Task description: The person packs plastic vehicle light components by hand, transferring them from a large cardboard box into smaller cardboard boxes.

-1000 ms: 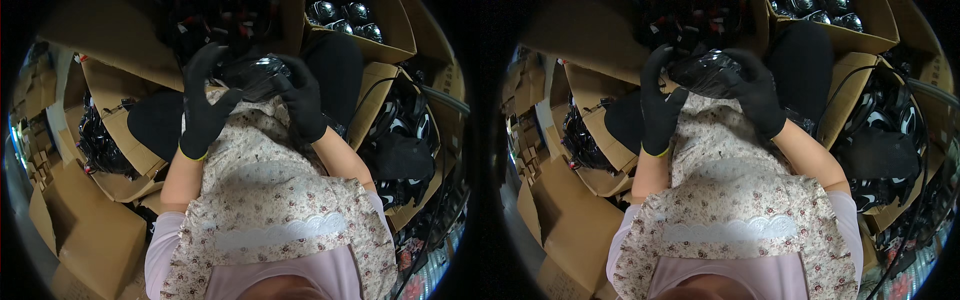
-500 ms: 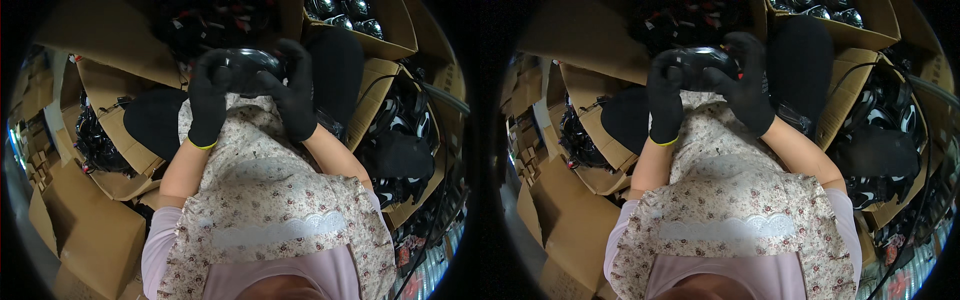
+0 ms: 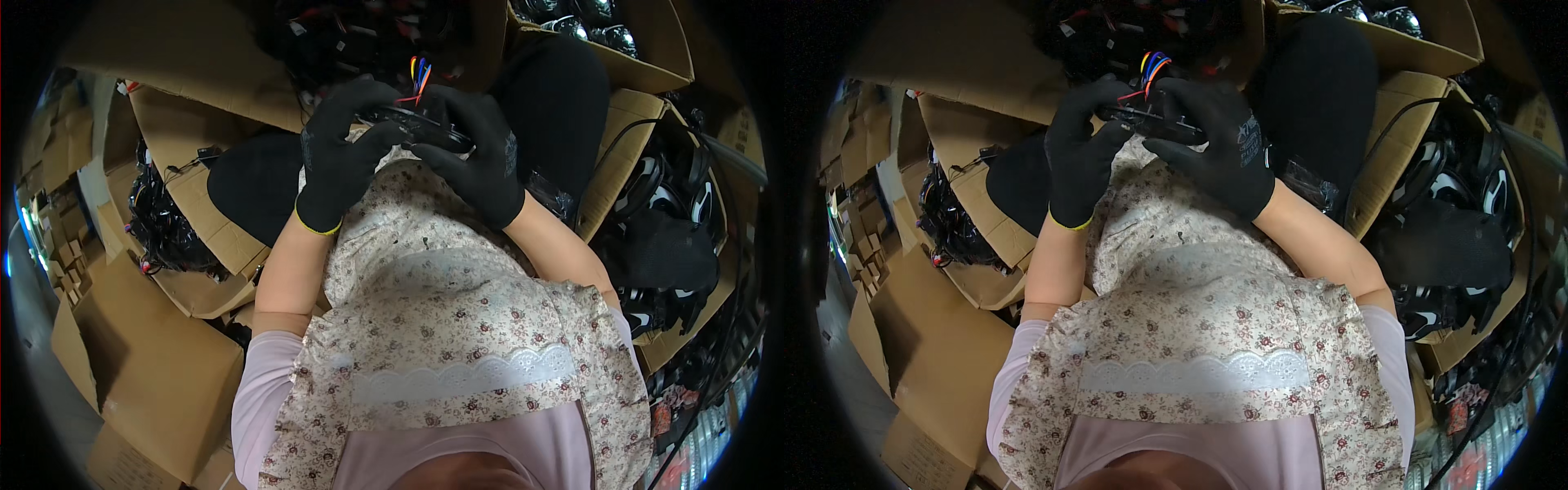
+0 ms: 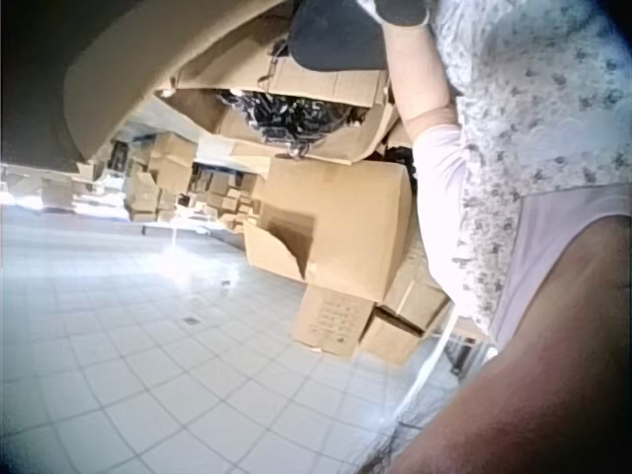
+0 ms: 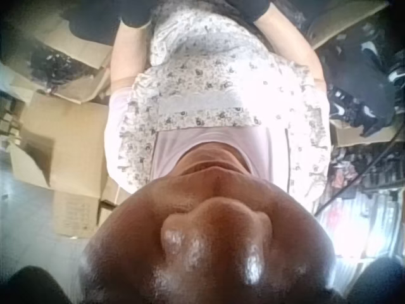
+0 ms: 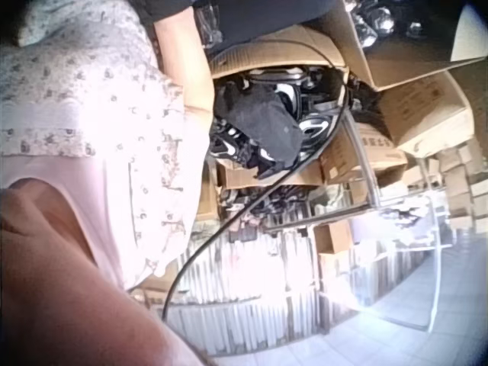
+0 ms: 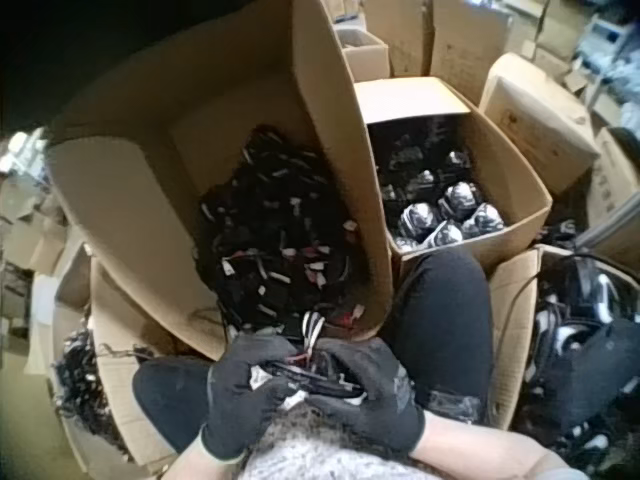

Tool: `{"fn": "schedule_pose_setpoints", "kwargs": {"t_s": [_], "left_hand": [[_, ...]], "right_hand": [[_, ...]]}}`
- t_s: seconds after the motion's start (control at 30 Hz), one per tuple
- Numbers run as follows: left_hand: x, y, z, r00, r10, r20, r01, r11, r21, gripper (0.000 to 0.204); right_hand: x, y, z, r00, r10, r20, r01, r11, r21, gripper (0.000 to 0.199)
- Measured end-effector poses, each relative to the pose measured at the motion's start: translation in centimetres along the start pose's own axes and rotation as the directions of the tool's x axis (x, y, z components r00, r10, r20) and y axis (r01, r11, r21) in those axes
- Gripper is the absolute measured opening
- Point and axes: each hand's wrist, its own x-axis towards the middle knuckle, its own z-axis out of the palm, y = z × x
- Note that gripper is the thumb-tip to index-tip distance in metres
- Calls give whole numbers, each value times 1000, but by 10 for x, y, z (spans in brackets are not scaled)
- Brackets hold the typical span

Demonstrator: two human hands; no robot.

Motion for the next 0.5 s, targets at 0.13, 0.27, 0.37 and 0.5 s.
{"fn": "schedule_pose_setpoints", "kwargs": {"t_s": [0.13,0.27,0.37,0.5], "left_hand": [[-5,-13,8,976,208,-57,-209,978,-1,35],[1,-17,-1,933,356,58,-356,934,-2,30],[0,-13,-7,876,477,73,-481,874,66,30],[-20,-1,-14,910,414,-17,-406,899,162,31]], "right_hand": [[-1,-4,-5,998,-60,-13,60,998,-36,58],[2,-8,-5,992,-113,-48,110,992,-62,58],[8,-12,-7,987,-158,-30,157,987,-39,60],[14,-20,-3,984,-157,87,155,987,30,59]]}}
